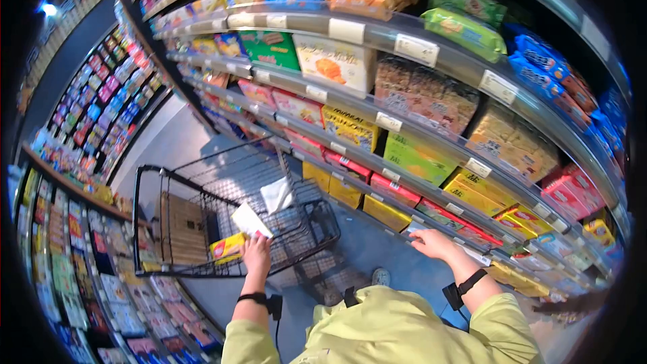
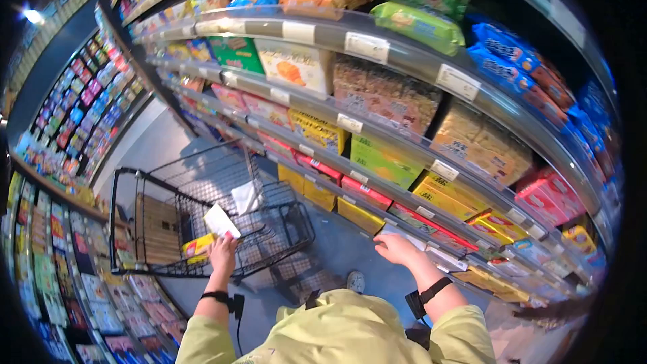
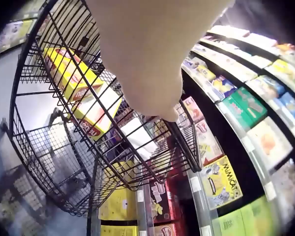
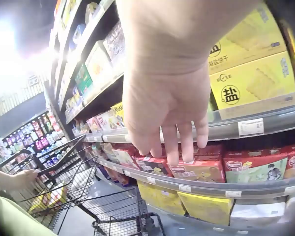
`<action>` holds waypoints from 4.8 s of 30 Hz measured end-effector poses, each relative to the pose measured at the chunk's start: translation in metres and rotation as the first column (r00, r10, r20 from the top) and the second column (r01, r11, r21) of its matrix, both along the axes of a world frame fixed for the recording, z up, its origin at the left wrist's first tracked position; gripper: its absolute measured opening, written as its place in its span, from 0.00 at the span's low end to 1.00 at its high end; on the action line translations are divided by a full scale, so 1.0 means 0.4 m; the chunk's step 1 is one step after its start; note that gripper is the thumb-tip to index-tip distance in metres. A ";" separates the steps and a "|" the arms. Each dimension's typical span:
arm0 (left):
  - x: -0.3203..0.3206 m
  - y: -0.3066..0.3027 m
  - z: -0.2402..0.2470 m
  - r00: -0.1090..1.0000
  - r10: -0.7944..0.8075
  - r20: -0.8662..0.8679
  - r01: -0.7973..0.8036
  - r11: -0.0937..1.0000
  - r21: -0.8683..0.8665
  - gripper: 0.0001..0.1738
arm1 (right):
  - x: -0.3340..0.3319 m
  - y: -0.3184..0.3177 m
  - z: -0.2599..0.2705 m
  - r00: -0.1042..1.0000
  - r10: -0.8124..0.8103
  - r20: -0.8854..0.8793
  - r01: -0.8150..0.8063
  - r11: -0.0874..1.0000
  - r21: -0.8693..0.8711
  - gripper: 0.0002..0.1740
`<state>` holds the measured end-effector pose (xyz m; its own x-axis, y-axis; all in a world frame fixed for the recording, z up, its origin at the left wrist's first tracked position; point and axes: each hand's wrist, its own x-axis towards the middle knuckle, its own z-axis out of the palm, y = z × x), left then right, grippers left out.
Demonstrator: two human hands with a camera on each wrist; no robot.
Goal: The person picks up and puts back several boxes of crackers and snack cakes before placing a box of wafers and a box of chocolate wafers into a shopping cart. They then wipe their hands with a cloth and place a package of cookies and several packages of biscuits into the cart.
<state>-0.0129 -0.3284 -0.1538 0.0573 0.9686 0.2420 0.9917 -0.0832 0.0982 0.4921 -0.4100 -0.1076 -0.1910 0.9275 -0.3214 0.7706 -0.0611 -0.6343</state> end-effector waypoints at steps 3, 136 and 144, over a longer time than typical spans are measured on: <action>0.075 0.020 -0.007 1.000 -0.011 0.029 0.009 0.999 0.042 0.10 | -0.006 0.033 0.028 0.998 0.033 -0.061 -0.033 0.999 0.012 0.19; 1.259 -0.201 0.388 0.206 0.223 0.953 0.972 -0.157 -0.173 0.44 | 0.328 -0.710 0.252 -0.273 -0.344 -0.899 0.871 0.310 -0.383 0.36; 1.358 -0.237 0.268 0.422 0.227 0.877 0.890 0.077 -0.449 0.33 | 0.515 -0.694 0.171 0.010 -0.583 -0.812 0.837 0.450 -0.312 0.39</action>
